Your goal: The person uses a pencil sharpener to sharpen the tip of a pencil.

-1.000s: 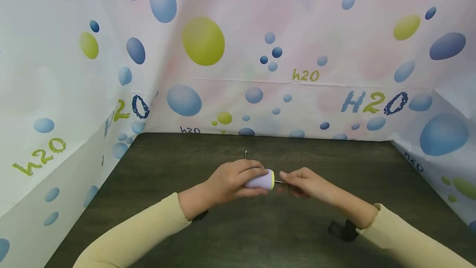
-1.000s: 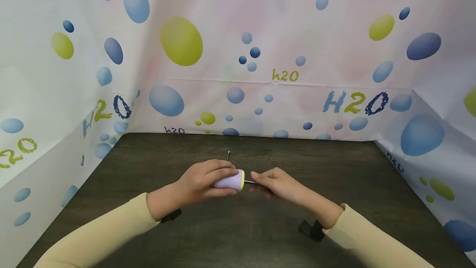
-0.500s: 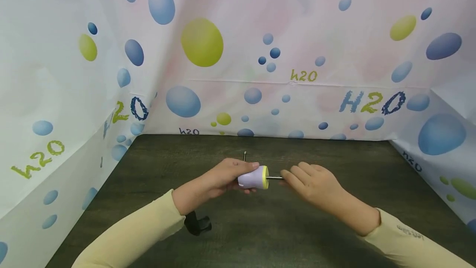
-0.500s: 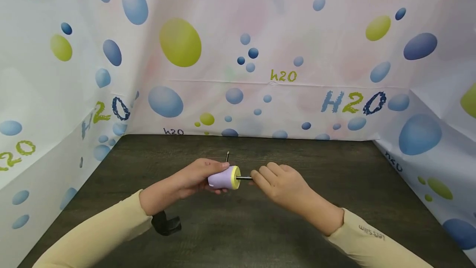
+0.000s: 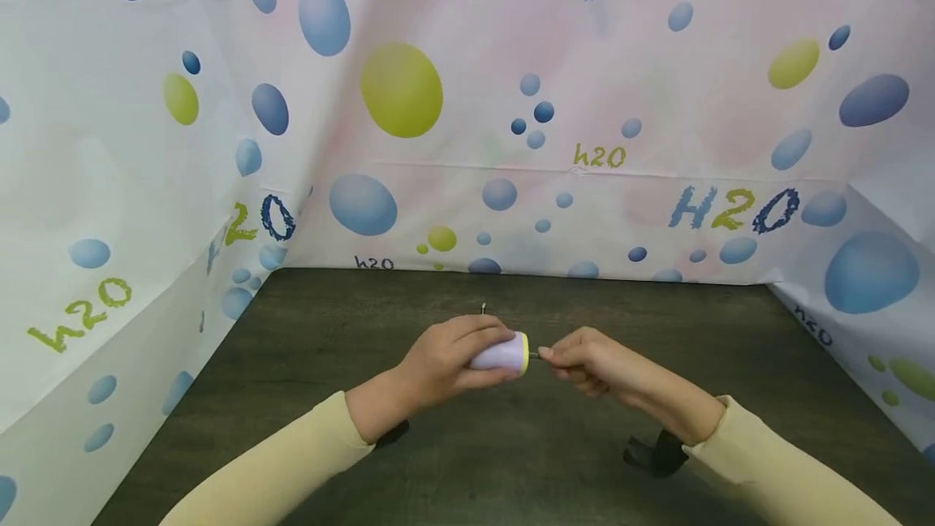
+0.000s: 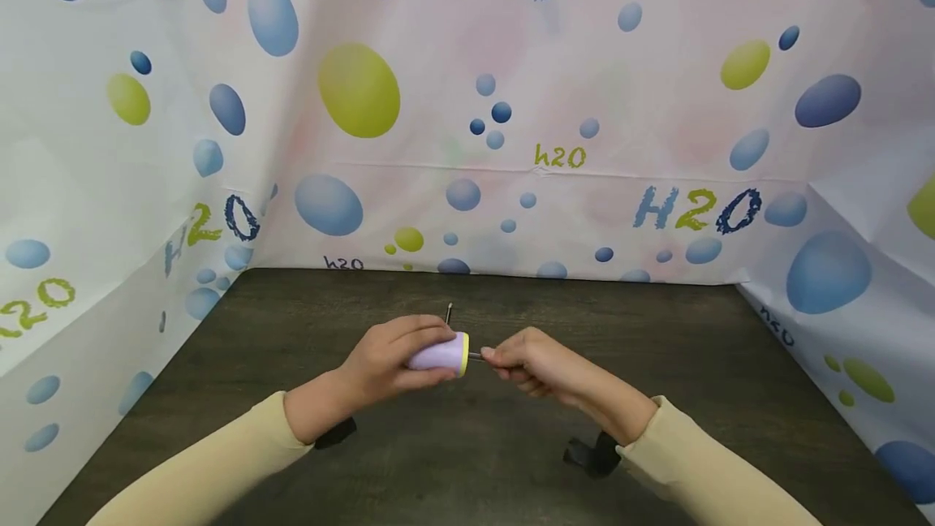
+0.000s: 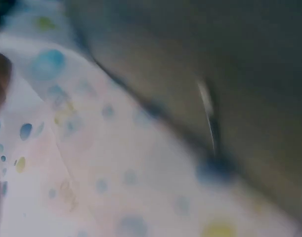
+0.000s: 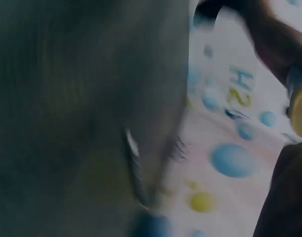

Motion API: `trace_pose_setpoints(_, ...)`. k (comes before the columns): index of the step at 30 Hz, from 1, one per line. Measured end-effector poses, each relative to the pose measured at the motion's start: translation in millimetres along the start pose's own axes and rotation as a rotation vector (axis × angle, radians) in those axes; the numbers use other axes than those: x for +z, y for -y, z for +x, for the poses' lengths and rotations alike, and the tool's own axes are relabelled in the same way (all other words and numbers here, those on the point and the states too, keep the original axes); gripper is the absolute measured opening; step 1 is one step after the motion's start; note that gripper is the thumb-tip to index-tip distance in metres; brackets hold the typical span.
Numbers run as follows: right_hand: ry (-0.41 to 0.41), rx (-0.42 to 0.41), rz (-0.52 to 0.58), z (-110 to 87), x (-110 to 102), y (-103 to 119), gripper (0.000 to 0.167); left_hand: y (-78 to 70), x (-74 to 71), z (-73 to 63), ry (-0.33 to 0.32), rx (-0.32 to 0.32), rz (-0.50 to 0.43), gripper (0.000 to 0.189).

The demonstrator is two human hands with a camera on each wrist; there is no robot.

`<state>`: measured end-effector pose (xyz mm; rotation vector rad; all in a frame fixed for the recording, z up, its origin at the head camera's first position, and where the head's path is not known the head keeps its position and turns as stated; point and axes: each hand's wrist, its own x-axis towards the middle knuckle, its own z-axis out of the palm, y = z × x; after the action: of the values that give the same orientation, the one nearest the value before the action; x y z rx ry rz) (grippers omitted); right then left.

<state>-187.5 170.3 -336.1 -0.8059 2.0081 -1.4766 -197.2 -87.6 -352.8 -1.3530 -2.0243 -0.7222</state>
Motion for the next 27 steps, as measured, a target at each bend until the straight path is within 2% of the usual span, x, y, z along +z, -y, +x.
trace_pose_setpoints(1,0.084,0.096,0.145,0.5,-2.8,-2.5,0.045,2.8,0.4,-2.0,-0.053,0.155,0.103,0.048)
trace_pose_setpoints(2,0.151,0.168,0.242,0.8,-4.8,-5.3,0.045,5.3,0.5,-3.4,-0.091,0.268,0.171,0.051)
trace_pose_setpoints(3,0.198,0.206,0.299,0.9,-5.5,-8.5,0.044,6.7,0.1,-4.4,-0.108,0.327,0.202,0.052)
trace_pose_setpoints(4,0.218,0.206,0.312,0.8,-5.2,-10.8,0.043,6.4,-0.5,-5.3,-0.100,0.333,0.205,0.052)
trace_pose_setpoints(5,0.205,0.190,0.288,0.9,-4.5,-12.3,0.043,5.9,-0.4,-6.3,-0.089,0.315,0.196,0.052)
trace_pose_setpoints(7,0.101,0.134,0.127,0.3,-1.6,-10.4,0.044,3.9,-0.5,-7.7,-0.048,0.211,0.141,0.047)
trace_pose_setpoints(8,0.034,0.092,0.014,-0.6,0.0,-9.2,0.044,2.4,-1.0,-7.5,-0.017,0.122,0.092,0.044)
trace_pose_setpoints(10,-0.115,-0.004,-0.263,-3.2,3.6,-6.7,0.043,-0.8,-2.8,-5.2,0.058,-0.116,-0.053,0.038)
trace_pose_setpoints(13,-0.348,-0.264,-0.798,-7.2,8.7,-7.2,0.050,-3.0,-6.7,1.0,0.148,-0.556,-0.302,0.031)
trace_pose_setpoints(15,-0.506,-0.468,-1.097,-7.6,9.6,-9.1,0.053,-1.7,-9.3,5.7,0.176,-0.814,-0.467,0.031)
trace_pose_setpoints(16,-0.583,-0.579,-1.229,-6.6,9.3,-10.3,0.053,-0.7,-10.5,7.8,0.191,-0.919,-0.545,0.034)
trace_pose_setpoints(18,-0.677,-0.779,-1.393,-3.7,7.3,-12.2,0.048,1.7,-12.2,10.8,0.223,-1.061,-0.704,0.040)
trace_pose_setpoints(21,-0.726,-0.990,-1.508,1.1,5.0,-13.5,0.040,2.7,-13.1,12.5,0.282,-1.179,-0.887,0.048)
trace_pose_setpoints(23,-0.725,-1.040,-1.499,1.6,6.7,-13.7,0.041,1.6,-13.1,12.3,0.311,-1.171,-0.914,0.047)
trace_pose_setpoints(25,-0.692,-0.985,-1.424,-0.8,10.4,-13.0,0.045,-0.7,-13.3,11.7,0.316,-1.121,-0.855,0.044)
trace_pose_setpoints(27,-0.586,-0.804,-1.236,-5.5,14.5,-9.9,0.046,-3.3,-14.0,11.4,0.297,-1.022,-0.737,0.039)
